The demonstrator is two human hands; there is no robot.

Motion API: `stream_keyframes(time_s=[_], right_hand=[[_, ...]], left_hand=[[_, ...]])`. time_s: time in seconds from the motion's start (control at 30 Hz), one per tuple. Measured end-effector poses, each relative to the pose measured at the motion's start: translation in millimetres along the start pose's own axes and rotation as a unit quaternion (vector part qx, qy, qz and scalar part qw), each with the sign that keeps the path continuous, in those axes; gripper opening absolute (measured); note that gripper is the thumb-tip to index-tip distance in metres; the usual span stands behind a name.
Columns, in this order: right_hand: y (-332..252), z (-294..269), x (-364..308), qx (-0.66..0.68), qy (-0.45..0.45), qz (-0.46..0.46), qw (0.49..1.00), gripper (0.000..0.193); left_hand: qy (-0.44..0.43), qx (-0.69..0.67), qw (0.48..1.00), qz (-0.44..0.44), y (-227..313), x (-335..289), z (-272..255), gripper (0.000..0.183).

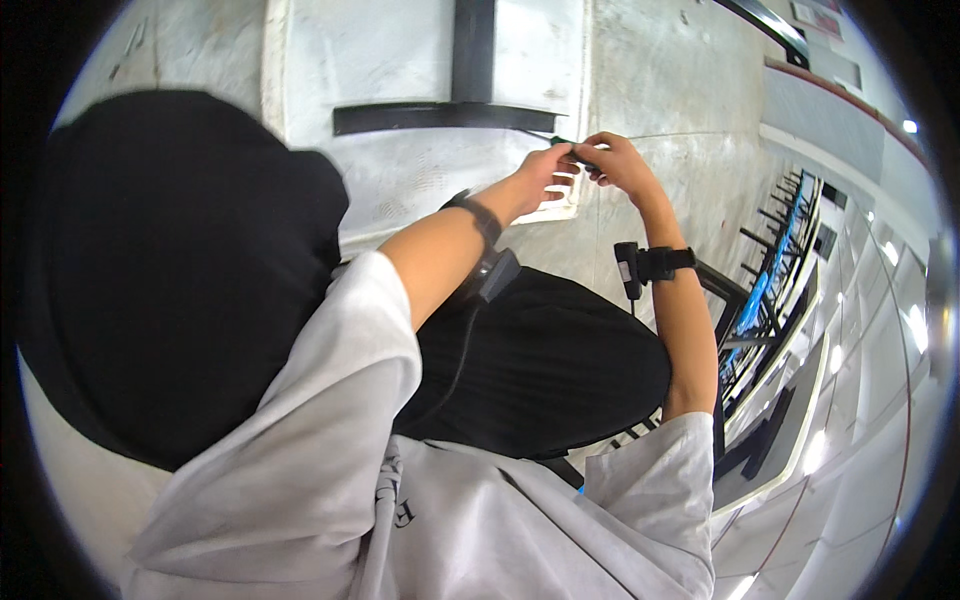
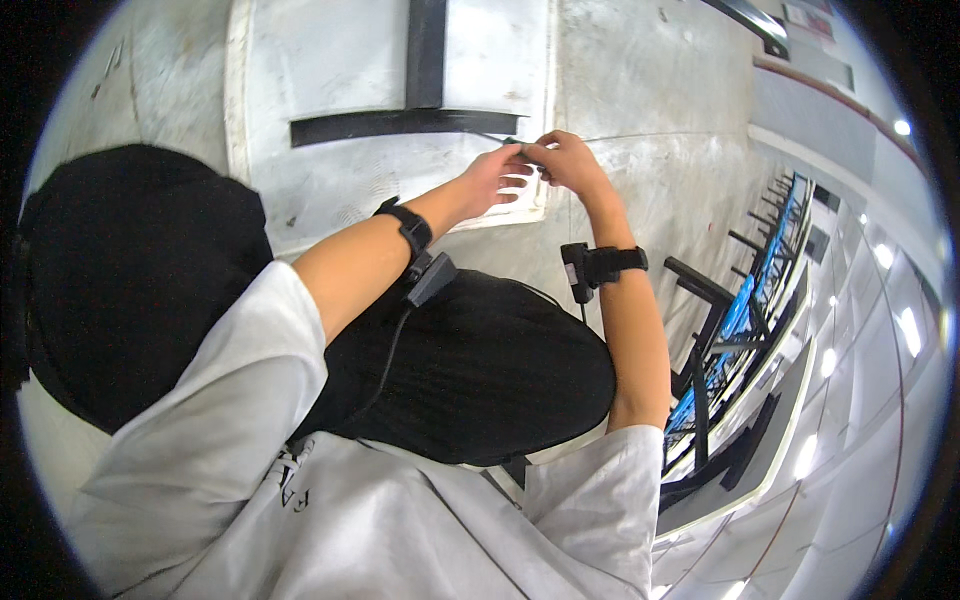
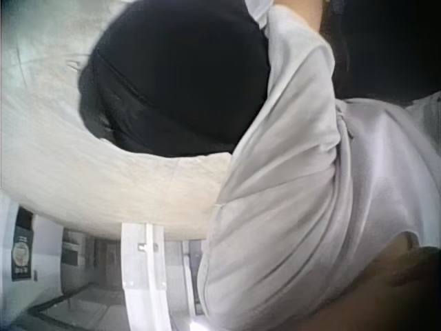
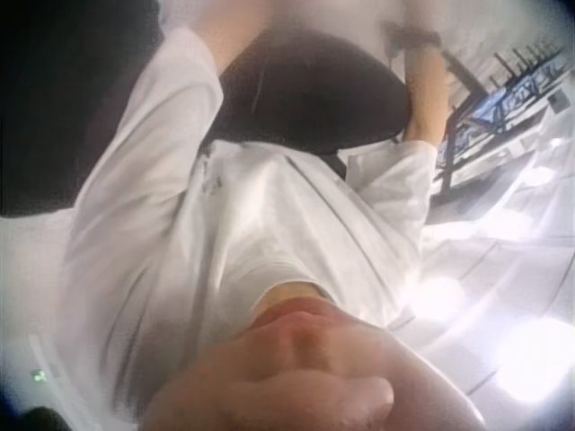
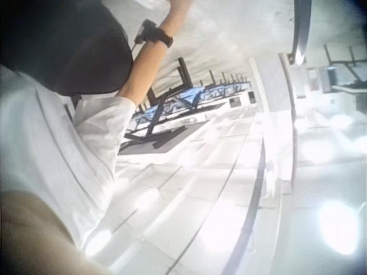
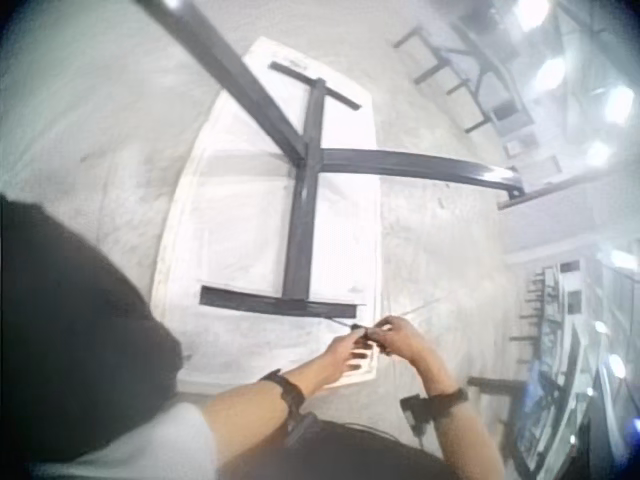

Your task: The person uses a screwdriver to secure a metal frame to the underside of a white tabletop while working on the floor of a large dining hall.

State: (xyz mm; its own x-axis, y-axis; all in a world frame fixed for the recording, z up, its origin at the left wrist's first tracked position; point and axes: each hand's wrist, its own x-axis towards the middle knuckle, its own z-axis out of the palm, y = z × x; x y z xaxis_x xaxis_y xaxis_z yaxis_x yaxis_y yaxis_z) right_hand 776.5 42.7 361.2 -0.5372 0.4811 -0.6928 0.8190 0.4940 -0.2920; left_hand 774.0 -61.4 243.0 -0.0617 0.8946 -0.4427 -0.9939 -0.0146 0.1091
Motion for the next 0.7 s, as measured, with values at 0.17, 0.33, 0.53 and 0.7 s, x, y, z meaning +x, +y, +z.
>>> stream_keyframes(time_s=[0.17, 0.33, 0.53, 0.7], right_hand=[[-5.6, 6.6, -5.6, -0.051, -0.002, 0.024, 0.998, 0.048], [19.1, 0.3, 10.2, 0.022, -0.025, 0.033, 0.999, 0.041], [-3.8, 6.7, 1.6, -0.048, 0.027, 0.026, 0.998, 0.040], [22.2, 6.4, 8.7, -0.184, 0.119, -0.105, 0.970, 0.037]], left_hand=[[-0.028, -0.003, 1.000, 0.003, 3.4, -3.4, 1.5, 0.033], [-0.018, -0.005, 1.000, -0.009, 0.8, 2.3, 5.4, 0.038], [-0.007, 0.028, 1.000, 0.000, 9.8, -3.4, 5.0, 0.041], [0.005, 0.020, 1.000, -0.006, 1.8, 2.0, 5.0, 0.042]])
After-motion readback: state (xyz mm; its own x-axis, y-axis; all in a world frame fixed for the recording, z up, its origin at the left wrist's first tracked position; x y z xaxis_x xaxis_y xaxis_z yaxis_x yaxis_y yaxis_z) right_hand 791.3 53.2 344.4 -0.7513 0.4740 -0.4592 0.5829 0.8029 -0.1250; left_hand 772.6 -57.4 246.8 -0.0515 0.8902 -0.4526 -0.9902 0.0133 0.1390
